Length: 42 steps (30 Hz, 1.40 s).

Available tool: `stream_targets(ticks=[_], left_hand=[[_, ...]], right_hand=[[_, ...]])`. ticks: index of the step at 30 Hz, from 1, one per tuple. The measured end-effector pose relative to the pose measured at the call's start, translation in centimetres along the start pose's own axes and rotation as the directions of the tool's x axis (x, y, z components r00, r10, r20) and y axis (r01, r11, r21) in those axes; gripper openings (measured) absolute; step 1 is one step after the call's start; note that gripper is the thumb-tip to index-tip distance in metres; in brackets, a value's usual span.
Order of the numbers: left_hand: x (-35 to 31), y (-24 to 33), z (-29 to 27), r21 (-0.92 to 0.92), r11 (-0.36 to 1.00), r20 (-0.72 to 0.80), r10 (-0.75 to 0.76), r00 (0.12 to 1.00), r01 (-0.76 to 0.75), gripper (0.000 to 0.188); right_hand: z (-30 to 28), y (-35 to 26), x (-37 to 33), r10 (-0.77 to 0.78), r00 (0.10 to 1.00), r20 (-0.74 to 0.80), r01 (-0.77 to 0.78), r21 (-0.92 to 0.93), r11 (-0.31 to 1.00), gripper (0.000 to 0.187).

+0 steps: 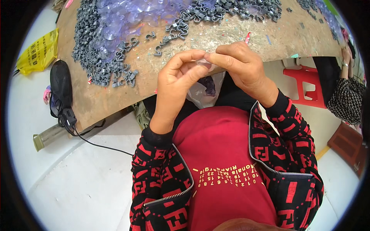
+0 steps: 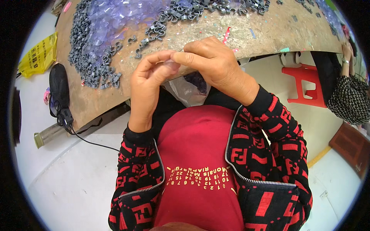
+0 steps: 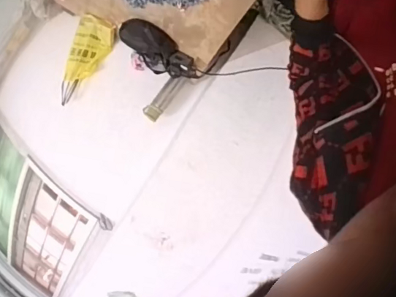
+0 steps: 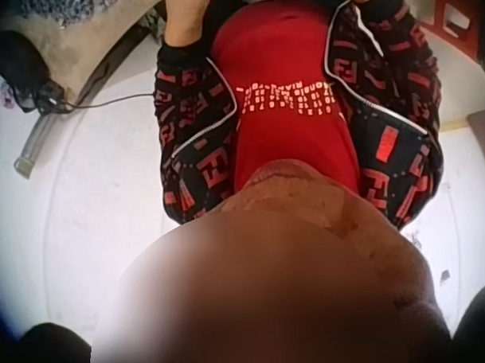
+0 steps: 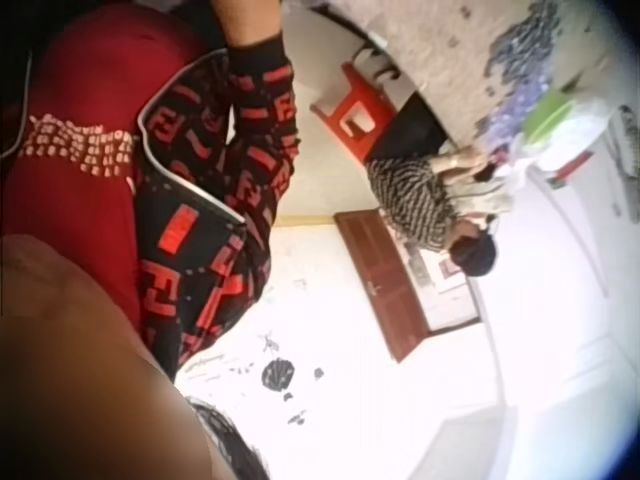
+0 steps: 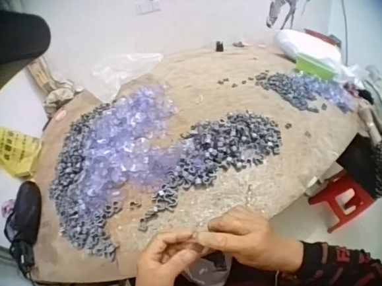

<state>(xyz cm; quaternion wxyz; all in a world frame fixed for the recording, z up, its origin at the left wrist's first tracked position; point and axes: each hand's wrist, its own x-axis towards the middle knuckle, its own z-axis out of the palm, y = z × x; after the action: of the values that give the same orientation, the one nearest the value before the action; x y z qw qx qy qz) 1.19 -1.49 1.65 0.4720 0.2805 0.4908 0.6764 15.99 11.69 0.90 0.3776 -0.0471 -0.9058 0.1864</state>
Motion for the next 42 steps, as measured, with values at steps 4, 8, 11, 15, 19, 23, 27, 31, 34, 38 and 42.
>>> stream_targets(ticks=[4,8,11,15,19,23,27,31,34,38,42], left_hand=[[0.3,0.2,-0.6,-0.336,0.921,0.027,-0.199,0.98,0.196,0.027],[0.5,-0.4,-2.2,-0.379,0.851,0.162,-0.326,0.931,0.364,0.03],[0.7,-0.6,-2.6,-0.39,0.781,0.354,-0.362,0.862,0.488,0.035],[0.2,-0.5,-1.4,-0.202,0.93,0.115,-0.289,0.95,0.307,0.039],[-0.4,0.1,0.1,0.045,0.995,-0.067,-0.082,0.994,0.085,0.036],[-0.6,0.2,0.6,0.101,0.994,-0.073,-0.025,0.997,0.033,0.036],[-0.7,0.1,0.9,0.093,0.996,-0.077,-0.007,0.997,0.014,0.033],[-0.7,-0.2,0.9,0.198,0.98,-0.096,0.049,0.994,-0.029,0.029],[-0.6,-1.1,0.5,0.393,0.896,-0.047,0.243,0.969,-0.206,0.027],[-0.3,-1.0,0.6,0.446,0.866,-0.037,0.269,0.962,-0.226,0.027],[-0.5,-1.0,0.9,0.553,0.786,0.011,0.324,0.946,-0.276,0.028]], right_hand=[[0.2,0.2,0.4,-0.044,0.999,-0.016,0.044,0.002,0.999,0.039],[-0.2,0.2,1.0,-0.144,0.989,0.022,0.144,-0.029,0.989,0.039],[-0.4,0.1,1.2,-0.164,0.985,0.05,0.166,-0.037,0.985,0.036],[-0.4,0.1,0.5,0.248,0.969,0.016,-0.248,0.162,0.955,0.029],[-1.9,-1.6,0.6,0.556,0.741,0.376,-0.651,0.605,0.459,0.02],[-2.0,-2.0,1.1,0.515,0.74,0.432,-0.668,0.56,0.49,0.018],[-1.7,-2.0,1.1,0.498,0.759,0.42,-0.65,0.529,0.545,0.021],[-1.5,-2.1,1.0,0.489,0.801,0.345,-0.599,0.464,0.653,0.025],[-0.9,-1.9,0.8,0.404,0.884,0.237,-0.468,0.421,0.777,0.026],[-1.2,-1.8,0.6,0.381,0.878,0.291,-0.46,0.293,0.838,0.028],[-0.6,-1.8,0.5,0.246,0.949,0.199,-0.283,0.189,0.94,0.029]])
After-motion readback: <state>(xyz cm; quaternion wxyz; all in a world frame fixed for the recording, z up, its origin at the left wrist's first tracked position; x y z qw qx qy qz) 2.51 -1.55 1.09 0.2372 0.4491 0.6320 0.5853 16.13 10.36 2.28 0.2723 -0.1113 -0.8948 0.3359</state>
